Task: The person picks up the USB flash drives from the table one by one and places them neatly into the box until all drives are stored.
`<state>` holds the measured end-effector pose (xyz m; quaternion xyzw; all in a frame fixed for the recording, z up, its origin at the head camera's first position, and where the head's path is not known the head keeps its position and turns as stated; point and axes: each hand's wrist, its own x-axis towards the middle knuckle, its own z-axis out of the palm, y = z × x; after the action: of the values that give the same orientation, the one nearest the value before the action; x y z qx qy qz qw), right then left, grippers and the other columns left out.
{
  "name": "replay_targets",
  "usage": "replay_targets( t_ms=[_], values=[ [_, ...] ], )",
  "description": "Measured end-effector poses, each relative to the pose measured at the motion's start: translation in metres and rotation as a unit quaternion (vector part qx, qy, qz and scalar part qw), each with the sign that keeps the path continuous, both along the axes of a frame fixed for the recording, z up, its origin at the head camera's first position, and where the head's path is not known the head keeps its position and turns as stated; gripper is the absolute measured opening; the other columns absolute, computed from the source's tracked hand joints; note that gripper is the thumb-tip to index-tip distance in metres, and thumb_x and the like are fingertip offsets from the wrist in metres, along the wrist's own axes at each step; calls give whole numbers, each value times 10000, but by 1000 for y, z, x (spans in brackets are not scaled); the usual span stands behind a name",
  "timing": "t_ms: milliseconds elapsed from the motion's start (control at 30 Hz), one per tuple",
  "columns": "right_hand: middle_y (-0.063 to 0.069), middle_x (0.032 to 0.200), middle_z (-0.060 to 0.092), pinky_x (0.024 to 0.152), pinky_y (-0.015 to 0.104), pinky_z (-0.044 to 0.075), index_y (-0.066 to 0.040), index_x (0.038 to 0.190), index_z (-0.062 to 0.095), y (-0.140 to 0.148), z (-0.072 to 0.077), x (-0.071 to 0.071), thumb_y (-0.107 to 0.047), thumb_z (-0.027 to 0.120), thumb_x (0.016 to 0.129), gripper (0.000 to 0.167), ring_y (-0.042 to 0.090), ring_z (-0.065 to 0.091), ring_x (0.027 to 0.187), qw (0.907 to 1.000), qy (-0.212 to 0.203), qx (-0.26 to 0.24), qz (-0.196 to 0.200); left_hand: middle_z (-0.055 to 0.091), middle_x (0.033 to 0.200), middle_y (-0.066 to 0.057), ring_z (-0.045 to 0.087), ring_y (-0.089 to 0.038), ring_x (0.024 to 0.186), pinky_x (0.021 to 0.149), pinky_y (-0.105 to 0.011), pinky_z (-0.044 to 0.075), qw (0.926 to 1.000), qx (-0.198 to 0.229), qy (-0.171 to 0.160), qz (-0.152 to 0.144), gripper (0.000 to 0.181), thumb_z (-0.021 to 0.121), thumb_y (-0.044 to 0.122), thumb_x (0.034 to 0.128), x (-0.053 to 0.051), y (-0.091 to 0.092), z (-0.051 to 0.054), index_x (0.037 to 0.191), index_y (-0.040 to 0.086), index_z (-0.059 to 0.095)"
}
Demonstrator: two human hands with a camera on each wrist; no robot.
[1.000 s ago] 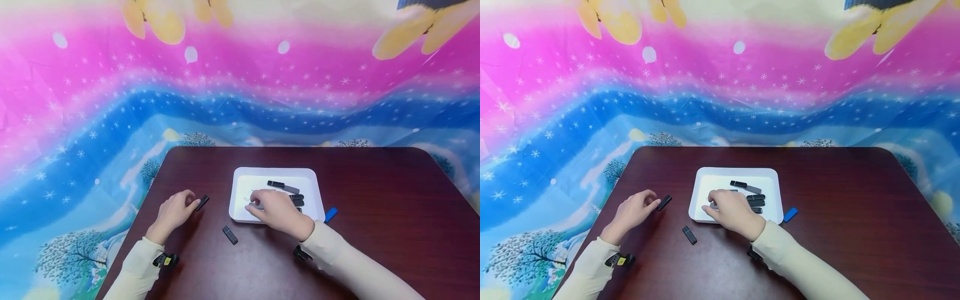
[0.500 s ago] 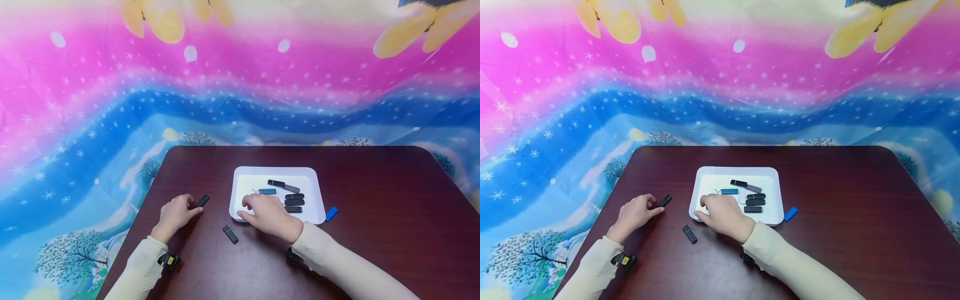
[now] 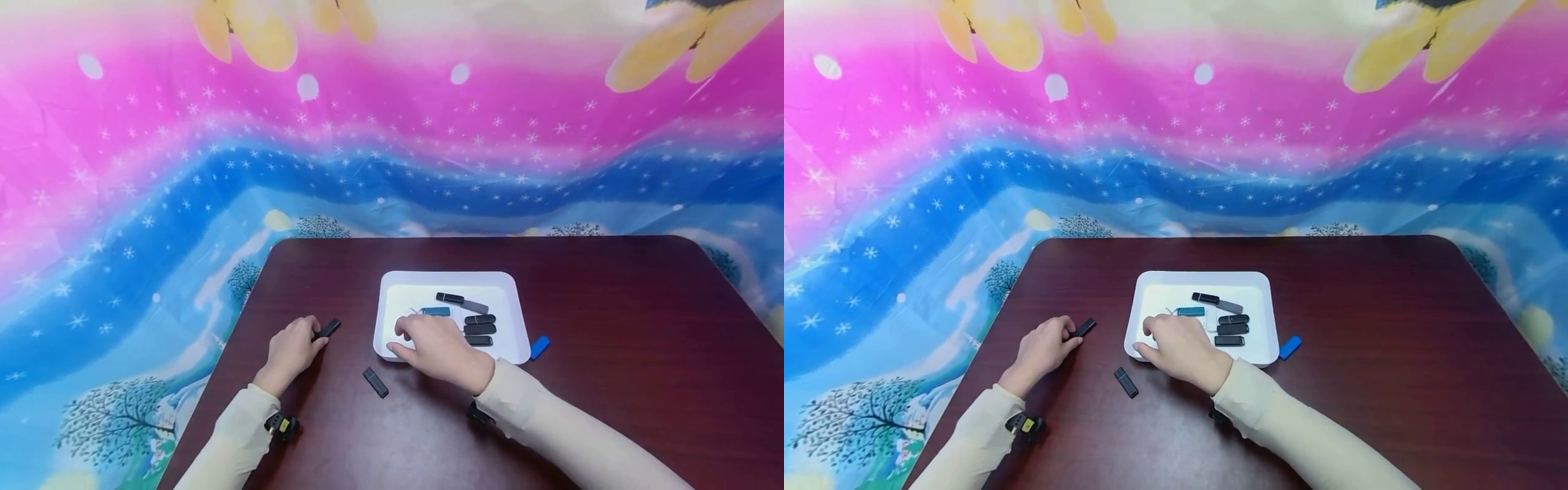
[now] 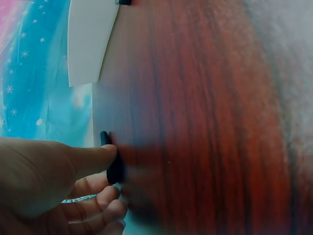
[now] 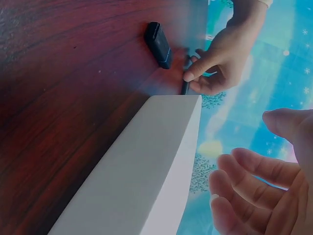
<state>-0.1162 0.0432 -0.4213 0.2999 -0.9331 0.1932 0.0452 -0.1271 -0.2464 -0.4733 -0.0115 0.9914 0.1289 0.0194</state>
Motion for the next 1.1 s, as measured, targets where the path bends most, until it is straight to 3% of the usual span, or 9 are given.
replay_targets(
  t_ms=[333,600,767,1100],
  values=[
    [-39,910,735,596,325,510,-152,1001,726,2,2,-2,-421,692,928,281,132,693,797,9999,-26,114,-7,691,881,-50,631,-198,732,658,-422,528,9999,-7,115,52,212,782,261,888,0,2,1,1005,102,704],
    [-20,882,730,583,309,495,-136,992,722,2,3,-3,-410,687,932,283,127,673,755,9999,-5,130,112,731,943,-54,633,-173,719,619,-376,507,9997,161,-109,154,198,761,281,900,1,-1,7,1001,118,709],
    [-28,814,692,552,304,468,-125,976,722,2,6,-5,-409,695,925,290,119,645,709,9997,145,152,121,754,942,-51,657,-177,738,629,-388,517,9992,293,79,261,196,770,286,889,4,-4,17,989,125,719],
    [-23,821,696,551,315,463,-121,981,722,2,12,-6,-410,688,927,296,129,641,694,9998,63,191,79,752,915,-45,665,-184,775,653,-421,531,9983,419,370,175,185,781,274,879,10,-2,42,972,123,729]
  ],
)
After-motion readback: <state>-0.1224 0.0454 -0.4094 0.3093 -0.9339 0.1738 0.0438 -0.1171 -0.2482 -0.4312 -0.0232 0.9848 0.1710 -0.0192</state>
